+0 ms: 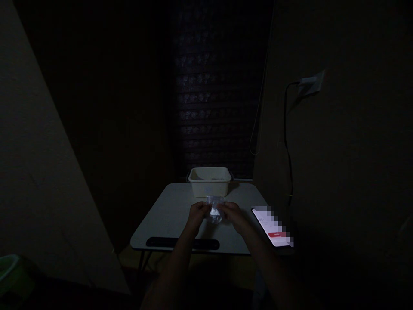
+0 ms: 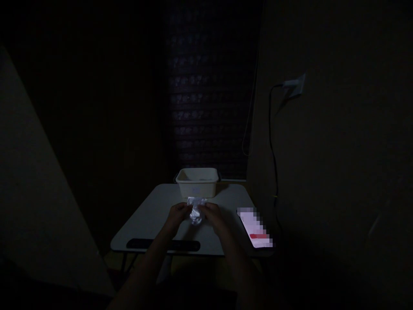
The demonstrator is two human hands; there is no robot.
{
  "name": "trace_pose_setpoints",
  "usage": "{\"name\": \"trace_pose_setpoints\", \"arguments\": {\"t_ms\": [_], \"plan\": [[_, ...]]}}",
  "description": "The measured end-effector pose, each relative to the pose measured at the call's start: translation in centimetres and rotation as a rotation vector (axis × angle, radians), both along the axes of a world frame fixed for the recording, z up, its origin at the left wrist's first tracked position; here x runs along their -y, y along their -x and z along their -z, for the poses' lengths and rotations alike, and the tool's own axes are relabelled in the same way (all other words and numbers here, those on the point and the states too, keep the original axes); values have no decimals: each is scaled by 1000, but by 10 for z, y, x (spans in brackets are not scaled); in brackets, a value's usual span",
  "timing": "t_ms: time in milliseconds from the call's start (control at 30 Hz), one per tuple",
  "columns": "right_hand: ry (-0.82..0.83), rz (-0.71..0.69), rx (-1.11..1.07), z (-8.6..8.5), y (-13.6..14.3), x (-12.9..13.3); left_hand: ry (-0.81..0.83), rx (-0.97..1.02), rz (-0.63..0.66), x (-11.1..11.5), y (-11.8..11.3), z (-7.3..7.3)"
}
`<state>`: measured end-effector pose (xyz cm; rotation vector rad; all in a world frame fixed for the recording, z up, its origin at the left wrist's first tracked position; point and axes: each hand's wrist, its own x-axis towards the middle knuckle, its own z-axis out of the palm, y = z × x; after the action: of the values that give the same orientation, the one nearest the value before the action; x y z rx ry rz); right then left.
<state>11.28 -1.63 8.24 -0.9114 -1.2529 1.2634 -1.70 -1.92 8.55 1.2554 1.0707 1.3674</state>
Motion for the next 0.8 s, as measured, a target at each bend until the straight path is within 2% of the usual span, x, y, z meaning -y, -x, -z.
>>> {"name": "trace_pose_setpoints", "arguments": {"t_ms": [233, 367, 500, 633, 800], "plan": [[-26, 144, -58, -6, 4, 1, -27, 24, 1, 3, -5, -5], [-26, 122, -60, -9, 5, 4, -64, 25, -63, 3, -5, -5], [-58, 131, -83, -12, 6, 5, -70, 0, -59, 4, -7, -4], [-86, 186, -16, -11, 8, 5, -64, -18, -67, 6, -8, -5], [-106, 164, 43, -9, 9, 4, -104, -61, -112, 6, -8, -4]]}}
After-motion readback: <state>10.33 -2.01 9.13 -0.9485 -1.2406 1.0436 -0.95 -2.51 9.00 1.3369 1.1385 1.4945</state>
